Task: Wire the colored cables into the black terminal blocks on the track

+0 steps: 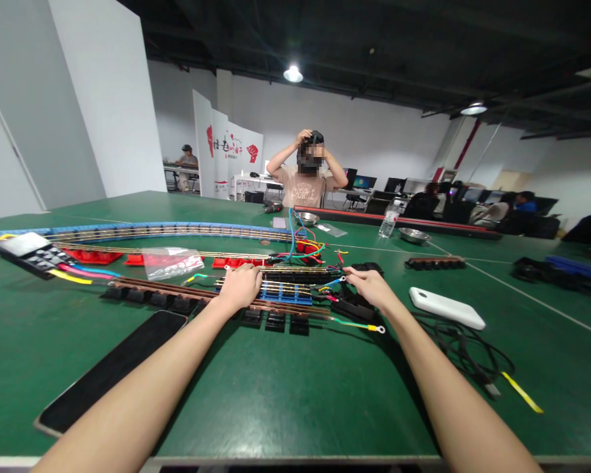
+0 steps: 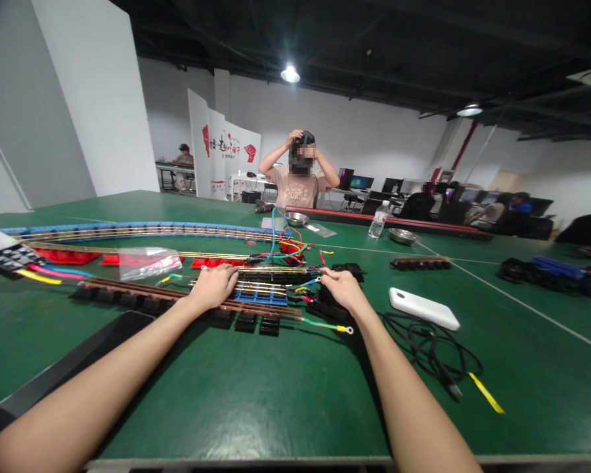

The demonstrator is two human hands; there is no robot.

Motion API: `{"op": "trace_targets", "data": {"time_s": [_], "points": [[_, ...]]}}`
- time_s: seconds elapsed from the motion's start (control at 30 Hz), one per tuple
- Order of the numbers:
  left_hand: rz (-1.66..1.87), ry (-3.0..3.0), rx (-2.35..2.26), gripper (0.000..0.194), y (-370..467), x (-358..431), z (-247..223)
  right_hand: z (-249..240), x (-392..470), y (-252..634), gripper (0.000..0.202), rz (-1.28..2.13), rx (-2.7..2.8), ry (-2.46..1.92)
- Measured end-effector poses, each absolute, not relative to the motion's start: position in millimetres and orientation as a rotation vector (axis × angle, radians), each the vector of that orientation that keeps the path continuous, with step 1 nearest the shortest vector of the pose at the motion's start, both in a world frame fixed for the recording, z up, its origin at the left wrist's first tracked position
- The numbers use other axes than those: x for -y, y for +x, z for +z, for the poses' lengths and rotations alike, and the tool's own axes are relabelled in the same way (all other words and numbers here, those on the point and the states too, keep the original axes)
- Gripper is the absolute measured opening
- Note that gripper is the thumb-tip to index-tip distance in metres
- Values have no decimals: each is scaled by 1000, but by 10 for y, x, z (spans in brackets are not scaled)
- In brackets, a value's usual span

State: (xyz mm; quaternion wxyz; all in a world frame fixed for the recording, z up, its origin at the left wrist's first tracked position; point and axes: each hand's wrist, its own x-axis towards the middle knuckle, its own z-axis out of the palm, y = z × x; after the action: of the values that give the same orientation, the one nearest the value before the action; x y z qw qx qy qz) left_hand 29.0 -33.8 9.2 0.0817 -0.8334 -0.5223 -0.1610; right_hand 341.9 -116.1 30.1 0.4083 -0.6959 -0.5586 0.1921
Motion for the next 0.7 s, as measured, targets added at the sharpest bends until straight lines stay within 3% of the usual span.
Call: {"op": "trace_targets", "data": {"time_s": [0.2, 0.7], "points": [[-501, -2506, 1561, 39, 292, 330, 88, 234, 1133, 3474, 41, 294, 1695, -1744], [-457, -2499, 1580, 40, 293, 360, 120, 360, 1209, 3414, 49, 73, 1962, -2133]]}}
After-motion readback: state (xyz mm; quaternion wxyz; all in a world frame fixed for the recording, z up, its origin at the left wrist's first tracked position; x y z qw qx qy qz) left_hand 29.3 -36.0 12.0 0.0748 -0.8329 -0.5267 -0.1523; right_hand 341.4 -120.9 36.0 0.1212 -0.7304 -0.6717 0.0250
